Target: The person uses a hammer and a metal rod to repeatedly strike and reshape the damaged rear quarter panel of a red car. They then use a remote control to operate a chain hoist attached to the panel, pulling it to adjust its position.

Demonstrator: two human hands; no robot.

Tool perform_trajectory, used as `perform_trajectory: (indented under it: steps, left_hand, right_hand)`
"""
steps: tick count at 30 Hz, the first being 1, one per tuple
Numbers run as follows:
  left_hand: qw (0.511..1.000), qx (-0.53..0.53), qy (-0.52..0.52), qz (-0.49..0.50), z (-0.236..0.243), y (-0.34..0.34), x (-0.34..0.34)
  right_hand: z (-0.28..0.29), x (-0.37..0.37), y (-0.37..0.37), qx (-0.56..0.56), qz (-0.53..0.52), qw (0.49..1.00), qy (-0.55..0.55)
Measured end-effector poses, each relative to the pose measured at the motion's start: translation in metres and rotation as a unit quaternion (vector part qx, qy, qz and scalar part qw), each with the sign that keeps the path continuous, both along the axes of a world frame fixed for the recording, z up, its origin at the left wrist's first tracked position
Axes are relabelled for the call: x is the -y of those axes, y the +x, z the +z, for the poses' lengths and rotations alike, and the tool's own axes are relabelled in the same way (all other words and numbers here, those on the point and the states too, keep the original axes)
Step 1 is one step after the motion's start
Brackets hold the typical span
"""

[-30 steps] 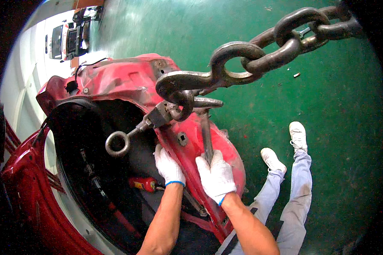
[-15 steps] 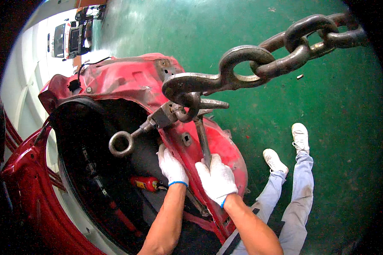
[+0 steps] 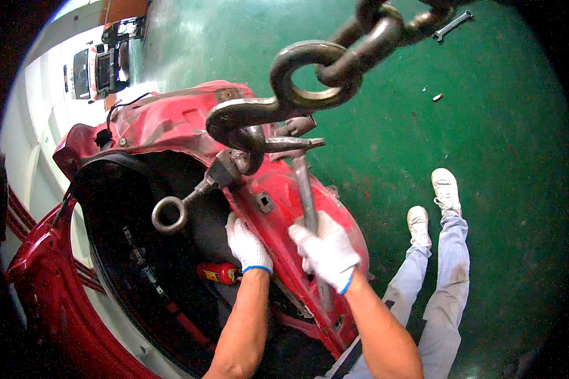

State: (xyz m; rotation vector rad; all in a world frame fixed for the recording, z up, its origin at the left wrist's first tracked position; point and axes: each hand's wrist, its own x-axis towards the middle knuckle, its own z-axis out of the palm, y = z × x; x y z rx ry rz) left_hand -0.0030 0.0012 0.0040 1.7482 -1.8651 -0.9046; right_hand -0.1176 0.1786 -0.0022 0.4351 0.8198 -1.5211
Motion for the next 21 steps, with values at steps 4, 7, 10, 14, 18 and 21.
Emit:
perform_trajectory:
  steps: [4, 7, 10, 14, 18, 21]
  left_hand:
    - [0.999, -0.010, 0.005, -0.030, -0.002, 0.012, 0.013]
    - [0.996, -0.074, 0.047, 0.005, -0.004, 0.009, 0.012]
    - [0.996, -0.065, 0.057, -0.018, 0.000, -0.009, -0.001]
    - [0.996, -0.029, 0.076, -0.026, 0.006, -0.003, 0.007]
    - [0.999, 0.003, 0.045, 0.029, 0.004, -0.031, -0.015]
    - [0.994, 0.103, 0.004, 0.034, 0.009, -0.041, -0.024]
  right_hand:
    - [-0.021, -0.001, 0.005, 0.019, -0.086, 0.985, 0.147]
    - [-0.039, -0.021, 0.012, 0.050, -0.028, 0.993, 0.106]
    - [-0.055, -0.023, 0.025, 0.006, 0.034, 0.999, 0.025]
    - [-0.051, -0.012, 0.035, 0.044, -0.046, 0.997, -0.039]
    - [-0.077, -0.010, 0.032, 0.035, -0.039, 0.992, -0.112]
    - [-0.086, -0.005, 0.030, 0.002, 0.002, 0.991, -0.133]
